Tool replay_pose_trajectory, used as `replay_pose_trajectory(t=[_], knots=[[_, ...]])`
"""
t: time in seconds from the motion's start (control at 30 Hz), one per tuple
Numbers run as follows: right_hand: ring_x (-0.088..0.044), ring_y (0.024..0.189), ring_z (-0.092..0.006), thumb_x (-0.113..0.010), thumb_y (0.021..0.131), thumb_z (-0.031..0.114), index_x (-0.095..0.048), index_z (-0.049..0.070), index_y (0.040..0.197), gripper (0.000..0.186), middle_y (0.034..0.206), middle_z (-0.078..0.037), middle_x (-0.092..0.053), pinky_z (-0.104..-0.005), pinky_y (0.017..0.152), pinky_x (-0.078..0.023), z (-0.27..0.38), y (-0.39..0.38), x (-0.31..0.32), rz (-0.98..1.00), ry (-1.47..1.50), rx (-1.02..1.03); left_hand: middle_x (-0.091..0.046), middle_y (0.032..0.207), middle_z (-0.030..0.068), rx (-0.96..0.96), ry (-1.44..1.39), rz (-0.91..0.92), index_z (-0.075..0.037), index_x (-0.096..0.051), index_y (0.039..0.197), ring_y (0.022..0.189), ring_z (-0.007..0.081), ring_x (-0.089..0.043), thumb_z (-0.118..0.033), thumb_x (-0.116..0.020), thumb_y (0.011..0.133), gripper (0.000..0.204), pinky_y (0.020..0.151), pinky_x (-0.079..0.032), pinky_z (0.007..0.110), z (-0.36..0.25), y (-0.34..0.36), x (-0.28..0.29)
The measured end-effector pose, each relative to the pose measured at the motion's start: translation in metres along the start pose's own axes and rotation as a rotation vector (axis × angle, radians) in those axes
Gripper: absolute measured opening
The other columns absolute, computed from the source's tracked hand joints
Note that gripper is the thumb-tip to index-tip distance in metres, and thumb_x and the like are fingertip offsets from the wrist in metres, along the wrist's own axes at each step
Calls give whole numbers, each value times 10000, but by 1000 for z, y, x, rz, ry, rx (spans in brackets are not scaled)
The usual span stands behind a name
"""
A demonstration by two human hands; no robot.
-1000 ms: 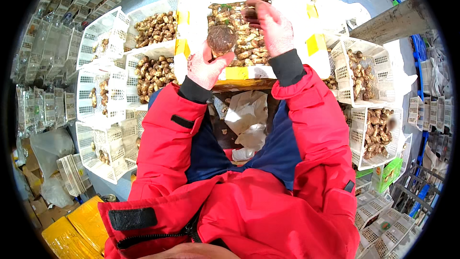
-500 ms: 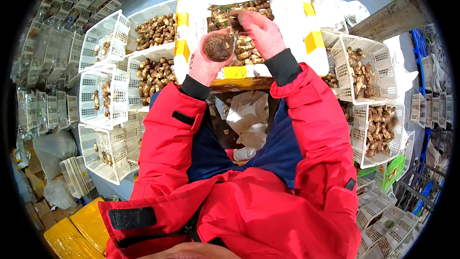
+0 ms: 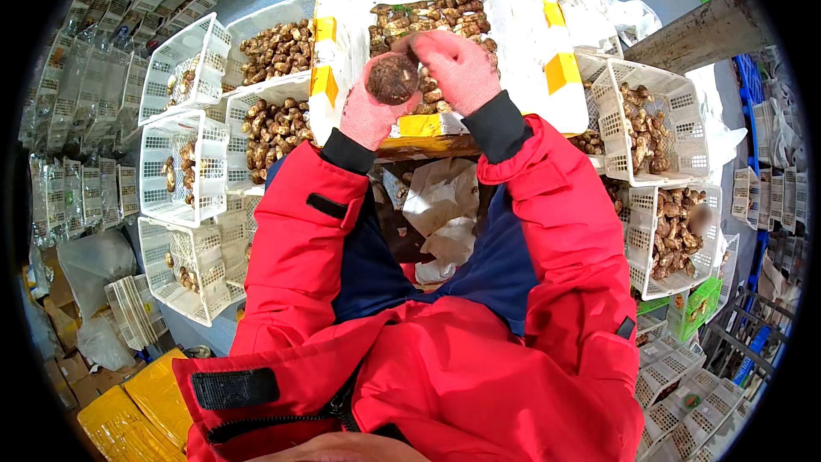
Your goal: The person sorts through crates of truffles, picking up individual truffles to check them and placing them into a separate container.
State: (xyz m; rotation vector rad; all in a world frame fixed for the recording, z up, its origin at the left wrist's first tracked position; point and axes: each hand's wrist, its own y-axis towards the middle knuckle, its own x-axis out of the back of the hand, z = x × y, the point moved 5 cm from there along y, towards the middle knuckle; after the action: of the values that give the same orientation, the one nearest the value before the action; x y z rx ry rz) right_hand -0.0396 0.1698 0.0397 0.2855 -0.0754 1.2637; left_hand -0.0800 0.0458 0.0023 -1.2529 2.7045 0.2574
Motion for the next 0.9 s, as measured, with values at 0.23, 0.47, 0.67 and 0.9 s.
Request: replay_pose_trajectory(t=[0.23,0.47,0.67,0.9], knots=[[-458,1073,-172,-494,779,156,-464,64,1171,404,1147,-96,-493,-281,897,-355,29,-5,-18,131,-280,283,-549,956,53,26,-31,-12,-35,-414,1130,897,121,-526,14,-685,624,576,760,-447,245,1,-2,3],[-528,829,-96,-507,817,164,-558,42,1054,272,915,-55,-586,-227,732,-424,5,9,12,-103,27,77,-535,1043,54,16,-192,-19,-38,-422,1104,956,130,-509,55,-658,641,527,830,-422,264,3,-3,0],[-469,1056,-186,-551,729,104,-475,45,1160,442,1116,-97,-508,-288,892,-369,35,-7,-19,243,-216,218,-517,1042,80,-16,47,-31,-43,-360,1171,943,161,-526,84,-606,670,572,773,-453,254,8,2,10],[-485,1034,-178,-547,747,100,-487,48,1146,406,1114,-91,-511,-277,885,-376,28,-8,-19,234,-90,92,-488,1103,107,40,194,-92,-11,-320,1209,989,182,-506,31,-676,610,698,836,-429,286,3,0,11]])
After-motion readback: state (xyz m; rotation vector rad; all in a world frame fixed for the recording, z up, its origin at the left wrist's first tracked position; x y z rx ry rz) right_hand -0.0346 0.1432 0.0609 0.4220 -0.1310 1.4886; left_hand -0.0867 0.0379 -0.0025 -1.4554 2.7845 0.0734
